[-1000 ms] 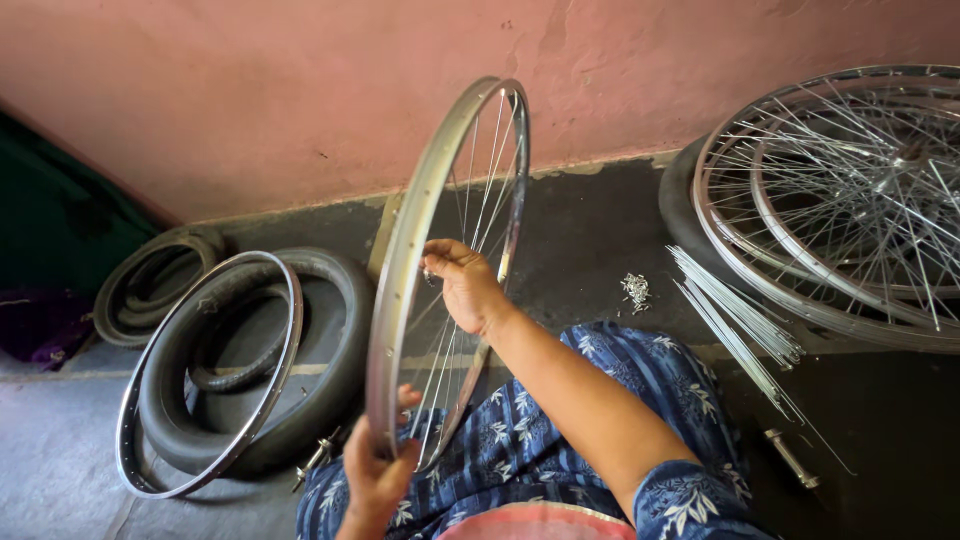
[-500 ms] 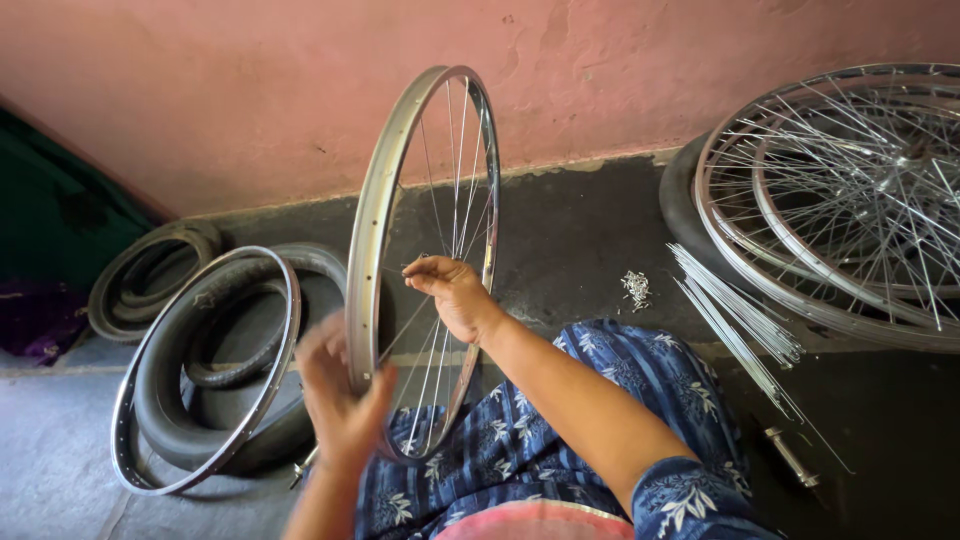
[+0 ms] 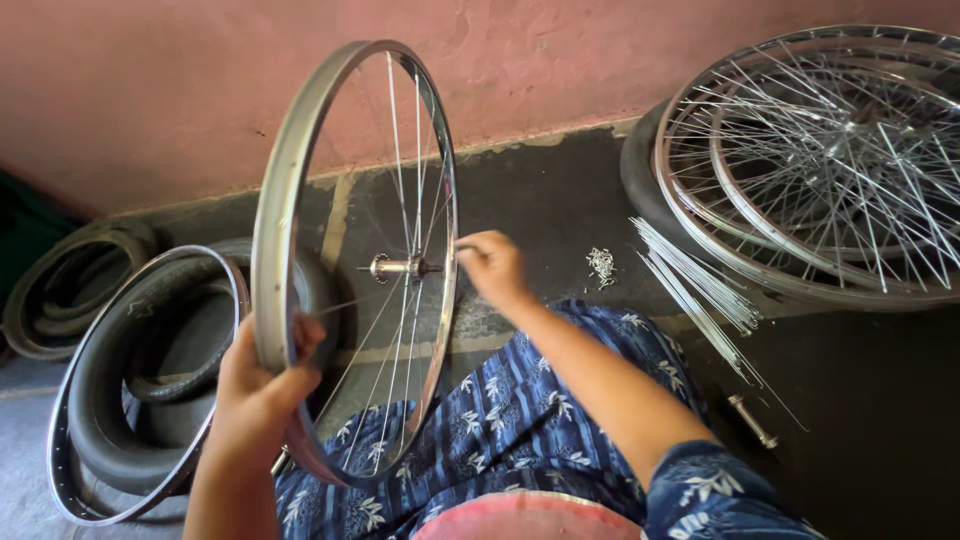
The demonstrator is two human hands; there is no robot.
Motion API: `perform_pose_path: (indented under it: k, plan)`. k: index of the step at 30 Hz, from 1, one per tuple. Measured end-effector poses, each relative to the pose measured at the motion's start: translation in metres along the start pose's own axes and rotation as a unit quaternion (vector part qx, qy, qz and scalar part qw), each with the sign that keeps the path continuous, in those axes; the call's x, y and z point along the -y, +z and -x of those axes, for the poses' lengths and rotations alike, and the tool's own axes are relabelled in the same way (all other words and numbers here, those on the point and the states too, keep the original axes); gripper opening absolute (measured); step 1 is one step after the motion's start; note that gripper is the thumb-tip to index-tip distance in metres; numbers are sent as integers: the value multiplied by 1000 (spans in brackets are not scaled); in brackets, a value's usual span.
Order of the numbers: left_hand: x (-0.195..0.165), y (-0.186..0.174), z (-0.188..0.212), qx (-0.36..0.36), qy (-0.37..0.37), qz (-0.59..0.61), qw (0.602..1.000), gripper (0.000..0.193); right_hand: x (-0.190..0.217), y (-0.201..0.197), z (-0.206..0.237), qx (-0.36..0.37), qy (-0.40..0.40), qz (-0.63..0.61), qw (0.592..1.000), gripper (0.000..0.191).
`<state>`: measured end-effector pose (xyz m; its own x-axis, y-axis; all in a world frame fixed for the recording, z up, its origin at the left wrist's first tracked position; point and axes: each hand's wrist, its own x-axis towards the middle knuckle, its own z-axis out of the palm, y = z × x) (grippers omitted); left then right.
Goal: The person inserts bicycle spokes into the hub and rim of a bicycle wheel. They thread each spoke through the hub flange and into the rim holes, then secure the spoke with a nipple. The person repeats this process for multiple spokes around the wheel.
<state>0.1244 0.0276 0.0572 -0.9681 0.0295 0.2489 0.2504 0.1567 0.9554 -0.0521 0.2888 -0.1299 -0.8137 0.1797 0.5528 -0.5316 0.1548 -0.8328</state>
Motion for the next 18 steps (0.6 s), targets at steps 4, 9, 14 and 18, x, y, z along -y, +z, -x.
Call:
perform_pose_path:
  k: [4, 9, 14, 18]
  plan:
    - [27, -16, 13, -35, 8, 21, 999, 47, -101, -76, -20, 5, 37, 235, 971, 17]
    - [41, -30, -8, -50, 14, 34, 998, 42, -180, -141, -41, 202, 339, 481, 783, 26]
    - [42, -37, -37, -26, 3, 113, 993, 47, -212, -135, -49, 137, 385, 503, 762, 29]
    - [38, -41, -70, 5, 10, 84, 996, 49, -226, -112, -55, 283, 435, 530, 671, 31]
